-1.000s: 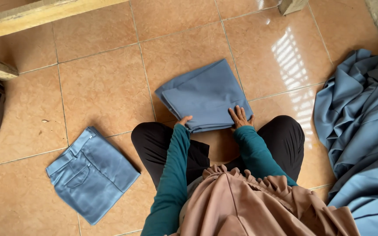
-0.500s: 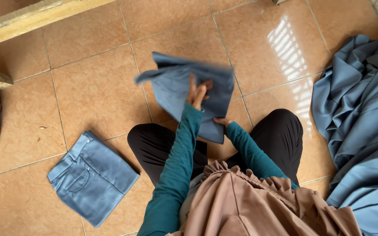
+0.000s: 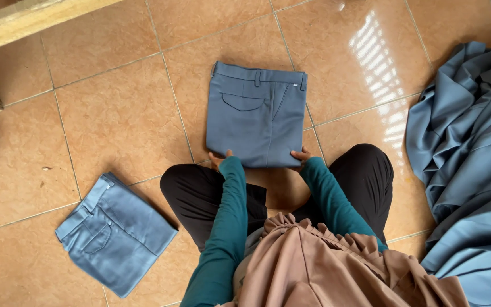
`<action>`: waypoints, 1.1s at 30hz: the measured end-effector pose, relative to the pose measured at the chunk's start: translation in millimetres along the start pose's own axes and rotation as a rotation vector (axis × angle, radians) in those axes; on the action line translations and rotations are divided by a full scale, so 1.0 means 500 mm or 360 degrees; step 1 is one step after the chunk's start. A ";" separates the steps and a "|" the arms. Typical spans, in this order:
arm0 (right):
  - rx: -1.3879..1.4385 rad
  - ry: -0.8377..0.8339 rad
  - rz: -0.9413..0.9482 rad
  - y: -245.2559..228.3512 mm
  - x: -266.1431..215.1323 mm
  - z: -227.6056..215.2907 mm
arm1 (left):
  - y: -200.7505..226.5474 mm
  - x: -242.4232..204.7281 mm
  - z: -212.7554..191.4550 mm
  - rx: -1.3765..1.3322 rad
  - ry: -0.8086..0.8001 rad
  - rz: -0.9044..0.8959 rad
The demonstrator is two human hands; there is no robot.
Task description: Folding blue trousers into neat rectangles and stacking them on the floor.
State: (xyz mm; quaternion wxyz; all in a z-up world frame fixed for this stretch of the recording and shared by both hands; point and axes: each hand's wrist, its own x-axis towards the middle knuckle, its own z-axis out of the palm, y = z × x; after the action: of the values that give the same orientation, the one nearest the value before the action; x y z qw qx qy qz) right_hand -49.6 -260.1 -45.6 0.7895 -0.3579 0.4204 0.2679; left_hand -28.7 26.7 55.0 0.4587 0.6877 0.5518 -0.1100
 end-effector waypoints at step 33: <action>-0.2877 0.0593 -0.1208 -0.030 -0.065 0.123 | -0.118 0.028 0.161 0.1802 -0.0306 0.2090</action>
State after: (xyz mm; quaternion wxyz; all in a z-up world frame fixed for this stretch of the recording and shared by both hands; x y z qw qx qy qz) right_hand -26.1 -224.3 11.5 0.1752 -0.9714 0.0334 0.1568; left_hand -45.6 -26.6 -28.7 0.0631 0.9791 -0.1350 -0.1386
